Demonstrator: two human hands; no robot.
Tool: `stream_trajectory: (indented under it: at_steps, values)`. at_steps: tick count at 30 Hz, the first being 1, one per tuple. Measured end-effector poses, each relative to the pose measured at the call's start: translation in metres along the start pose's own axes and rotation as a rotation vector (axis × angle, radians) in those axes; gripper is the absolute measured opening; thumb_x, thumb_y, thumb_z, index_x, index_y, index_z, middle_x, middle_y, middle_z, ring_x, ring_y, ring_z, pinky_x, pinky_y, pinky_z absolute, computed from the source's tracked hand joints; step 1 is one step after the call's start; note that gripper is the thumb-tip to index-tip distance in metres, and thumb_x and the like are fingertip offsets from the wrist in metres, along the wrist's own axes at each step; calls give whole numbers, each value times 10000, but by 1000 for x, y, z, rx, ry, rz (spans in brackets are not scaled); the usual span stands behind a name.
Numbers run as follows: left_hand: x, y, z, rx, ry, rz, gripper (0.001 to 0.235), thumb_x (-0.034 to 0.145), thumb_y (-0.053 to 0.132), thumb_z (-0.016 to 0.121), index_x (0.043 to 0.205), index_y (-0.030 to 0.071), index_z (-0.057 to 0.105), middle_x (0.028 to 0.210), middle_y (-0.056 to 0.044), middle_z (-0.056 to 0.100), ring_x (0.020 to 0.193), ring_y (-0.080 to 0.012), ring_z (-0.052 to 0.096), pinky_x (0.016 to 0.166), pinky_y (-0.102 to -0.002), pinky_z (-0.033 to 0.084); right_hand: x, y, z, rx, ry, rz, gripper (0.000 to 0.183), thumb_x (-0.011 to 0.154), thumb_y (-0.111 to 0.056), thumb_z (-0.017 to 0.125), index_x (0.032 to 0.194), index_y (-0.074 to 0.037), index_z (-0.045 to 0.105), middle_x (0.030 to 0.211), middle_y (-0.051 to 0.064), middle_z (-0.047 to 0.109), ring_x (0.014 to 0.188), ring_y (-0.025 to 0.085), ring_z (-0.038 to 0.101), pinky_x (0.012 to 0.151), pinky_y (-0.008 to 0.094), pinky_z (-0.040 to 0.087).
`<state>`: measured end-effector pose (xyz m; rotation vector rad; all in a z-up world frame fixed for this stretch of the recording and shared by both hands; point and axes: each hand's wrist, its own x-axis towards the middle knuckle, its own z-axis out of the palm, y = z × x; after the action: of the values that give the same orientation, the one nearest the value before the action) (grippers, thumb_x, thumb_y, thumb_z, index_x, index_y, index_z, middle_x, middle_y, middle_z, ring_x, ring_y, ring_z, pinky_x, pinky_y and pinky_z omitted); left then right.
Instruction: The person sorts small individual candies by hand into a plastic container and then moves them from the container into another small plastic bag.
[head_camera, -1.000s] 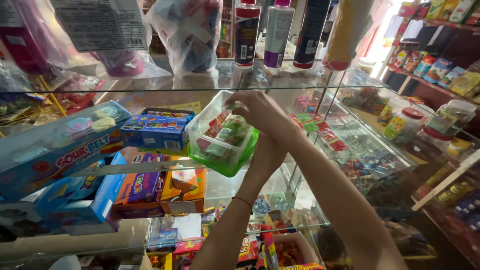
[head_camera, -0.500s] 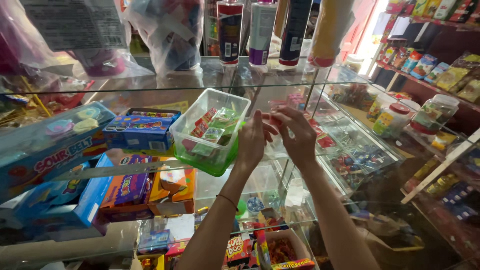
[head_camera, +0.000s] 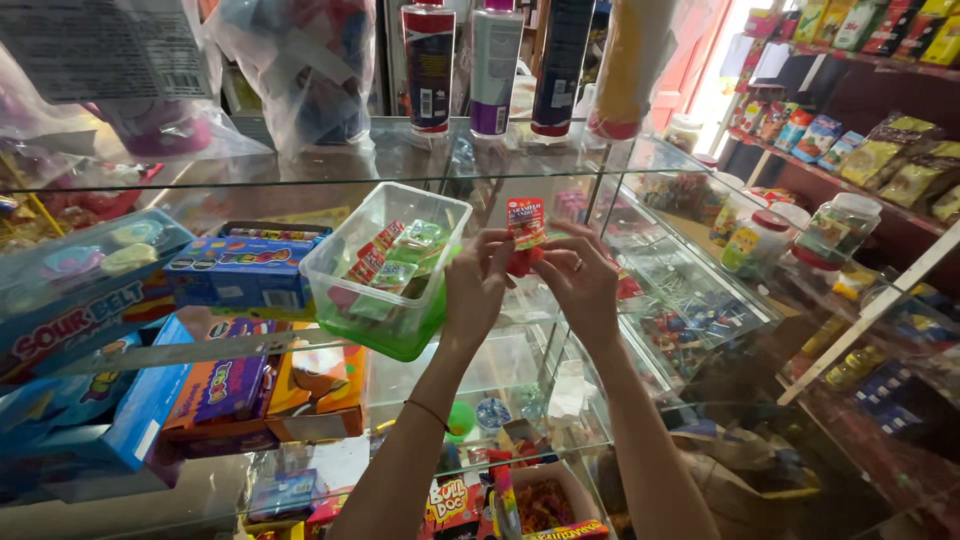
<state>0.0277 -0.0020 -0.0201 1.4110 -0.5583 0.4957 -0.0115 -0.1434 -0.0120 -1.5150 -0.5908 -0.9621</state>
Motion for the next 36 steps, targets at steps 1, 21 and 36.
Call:
stream_trajectory:
  at_steps: [1, 21, 36]
  values:
    - [0, -2, 1, -2, -1, -3, 152, 1004, 120, 622, 1113, 79, 719, 815, -120, 766, 536, -160, 679, 581, -284, 568, -1, 12, -3, -2, 0, 2, 195, 886, -22, 812, 1042, 37, 712, 1094, 137, 653, 929, 219, 737, 866, 349, 603]
    - [-5, 8, 0, -28, -67, -8, 170, 1023, 179, 617, 1035, 36, 709, 755, -146, 749, 588, -168, 714, 543, -262, 608, -33, -27, -37, -711, 225, 251, 137, 823, -123, 824, 956, -134, 793, 1020, 63, 722, 756, 257, 760, 707, 353, 605]
    - [-6, 11, -2, 82, -57, 30, 151, 1002, 210, 643, 991, 77, 714, 689, -109, 739, 563, -160, 706, 517, -259, 584, -40, 11, -39, -1130, 51, 80, 146, 935, -264, 750, 1003, -148, 808, 1156, 81, 645, 1032, 336, 649, 853, 450, 558]
